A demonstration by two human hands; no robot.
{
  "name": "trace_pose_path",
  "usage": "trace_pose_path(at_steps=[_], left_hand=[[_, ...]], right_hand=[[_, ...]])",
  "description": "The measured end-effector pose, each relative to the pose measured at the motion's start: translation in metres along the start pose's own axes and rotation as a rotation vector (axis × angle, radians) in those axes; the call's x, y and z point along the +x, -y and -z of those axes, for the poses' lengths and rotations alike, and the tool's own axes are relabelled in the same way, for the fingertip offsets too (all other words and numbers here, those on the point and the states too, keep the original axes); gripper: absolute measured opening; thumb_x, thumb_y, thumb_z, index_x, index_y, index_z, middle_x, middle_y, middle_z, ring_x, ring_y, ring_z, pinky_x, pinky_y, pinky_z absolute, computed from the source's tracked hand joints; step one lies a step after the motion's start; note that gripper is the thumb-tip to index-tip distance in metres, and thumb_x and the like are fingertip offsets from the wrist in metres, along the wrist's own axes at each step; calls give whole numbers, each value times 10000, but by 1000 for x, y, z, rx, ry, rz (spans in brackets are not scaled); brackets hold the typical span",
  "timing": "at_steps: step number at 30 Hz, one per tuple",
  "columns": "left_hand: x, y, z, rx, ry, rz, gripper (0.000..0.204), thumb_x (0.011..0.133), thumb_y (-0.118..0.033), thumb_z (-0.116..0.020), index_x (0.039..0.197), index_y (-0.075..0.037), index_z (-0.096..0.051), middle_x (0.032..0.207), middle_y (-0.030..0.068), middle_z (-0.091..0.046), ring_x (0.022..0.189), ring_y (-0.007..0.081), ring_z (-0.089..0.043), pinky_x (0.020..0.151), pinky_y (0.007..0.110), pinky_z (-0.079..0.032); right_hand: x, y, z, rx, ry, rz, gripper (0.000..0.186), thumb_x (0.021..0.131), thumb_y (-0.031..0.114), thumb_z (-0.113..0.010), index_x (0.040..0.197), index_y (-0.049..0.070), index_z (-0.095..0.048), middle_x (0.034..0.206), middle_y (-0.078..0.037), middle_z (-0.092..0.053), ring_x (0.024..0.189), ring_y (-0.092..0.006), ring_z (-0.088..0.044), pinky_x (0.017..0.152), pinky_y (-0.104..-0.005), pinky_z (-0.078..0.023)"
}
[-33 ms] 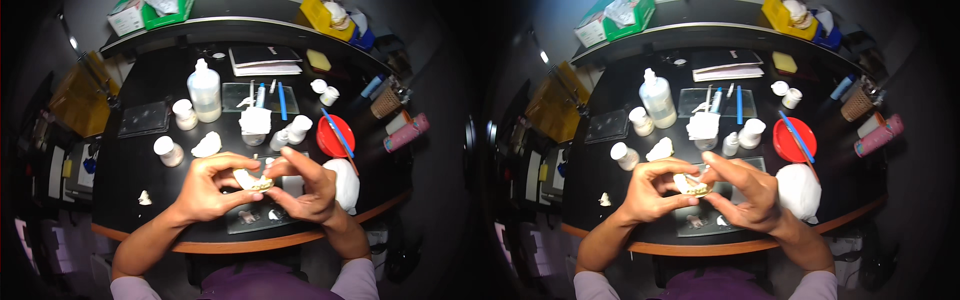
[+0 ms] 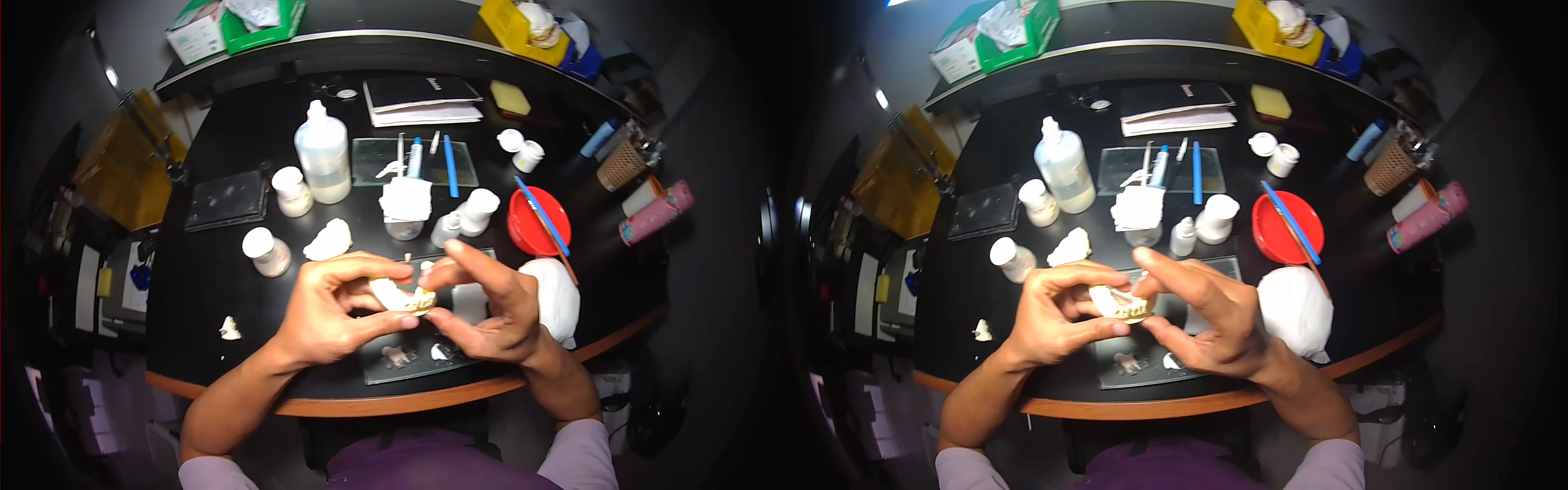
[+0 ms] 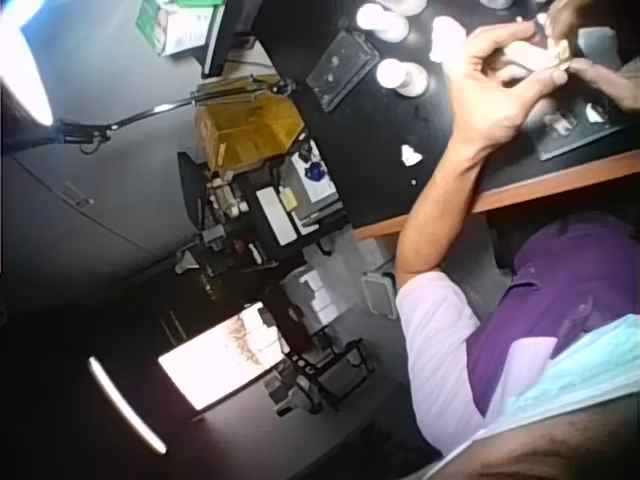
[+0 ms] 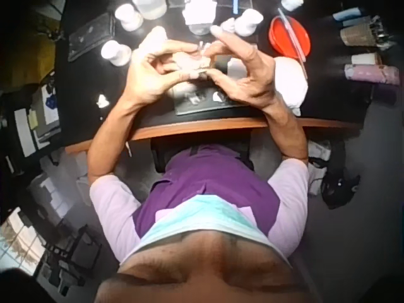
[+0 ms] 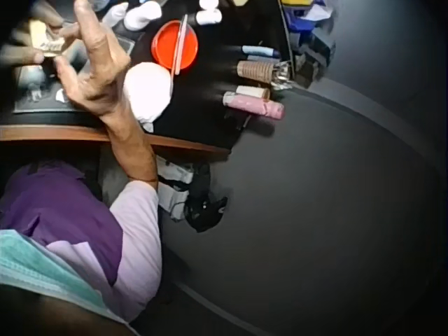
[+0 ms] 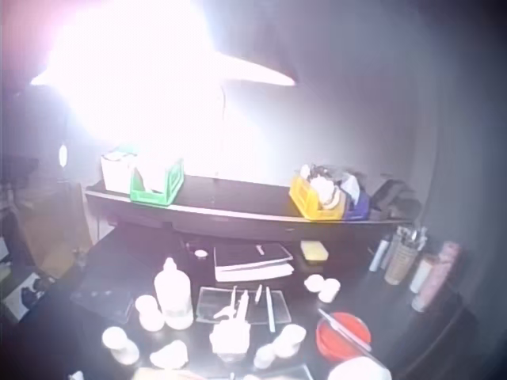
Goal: The person picks up a paintbrush and a dental cast, applies paste onto artificial teeth using the brush, and fits the teeth into the dental cast.
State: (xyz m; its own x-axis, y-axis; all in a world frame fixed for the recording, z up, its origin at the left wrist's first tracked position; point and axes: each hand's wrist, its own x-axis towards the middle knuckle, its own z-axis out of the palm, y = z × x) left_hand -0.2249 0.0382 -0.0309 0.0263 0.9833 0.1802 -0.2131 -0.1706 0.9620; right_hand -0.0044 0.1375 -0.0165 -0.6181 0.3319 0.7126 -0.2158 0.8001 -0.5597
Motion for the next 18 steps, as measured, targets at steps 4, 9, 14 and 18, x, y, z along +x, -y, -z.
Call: trace_pose_path(at_steps=[4, 9, 14, 18], left_hand=[[0, -2, 4, -43, -14, -10, 419, 808, 114, -873, 1196, 89, -718, 1179, 182, -741, 1091, 252, -761, 969, 340, -655], [4, -4, 3, -61, -65, 76, 430, 795, 110, -888, 1190, 84, -720, 1140, 194, -759, 1050, 241, -773, 941, 327, -658], [3, -5, 2, -48, -38, 34, 446, 786, 103, -898, 1192, 82, -715, 1156, 196, -755, 1064, 239, -768, 950, 333, -655], [2, -7, 7, -160, -59, 112, 498, 757, 113, -906, 1211, 67, -708, 1127, 169, -755, 1069, 223, -762, 949, 338, -648]], right_hand=[[10, 3, 41, -208, -116, 22, 599, 757, -92, -713, 1351, -45, -649, 1156, -192, -704, 959, -276, -721, 844, -352, -588], [3, -6, 94, -843, -255, -655, 185, 833, 22, -785, 1014, -10, -762, 924, -144, -708, 829, -274, -692, 759, -381, -552], [-5, -15, 102, -946, -181, -868, 184, 797, 52, -857, 912, -25, -736, 884, -181, -704, 804, -327, -700, 775, -434, -558], [-6, -20, 101, -907, -196, -892, 204, 755, 26, -881, 878, -33, -730, 843, -185, -702, 783, -330, -717, 766, -435, -566]])
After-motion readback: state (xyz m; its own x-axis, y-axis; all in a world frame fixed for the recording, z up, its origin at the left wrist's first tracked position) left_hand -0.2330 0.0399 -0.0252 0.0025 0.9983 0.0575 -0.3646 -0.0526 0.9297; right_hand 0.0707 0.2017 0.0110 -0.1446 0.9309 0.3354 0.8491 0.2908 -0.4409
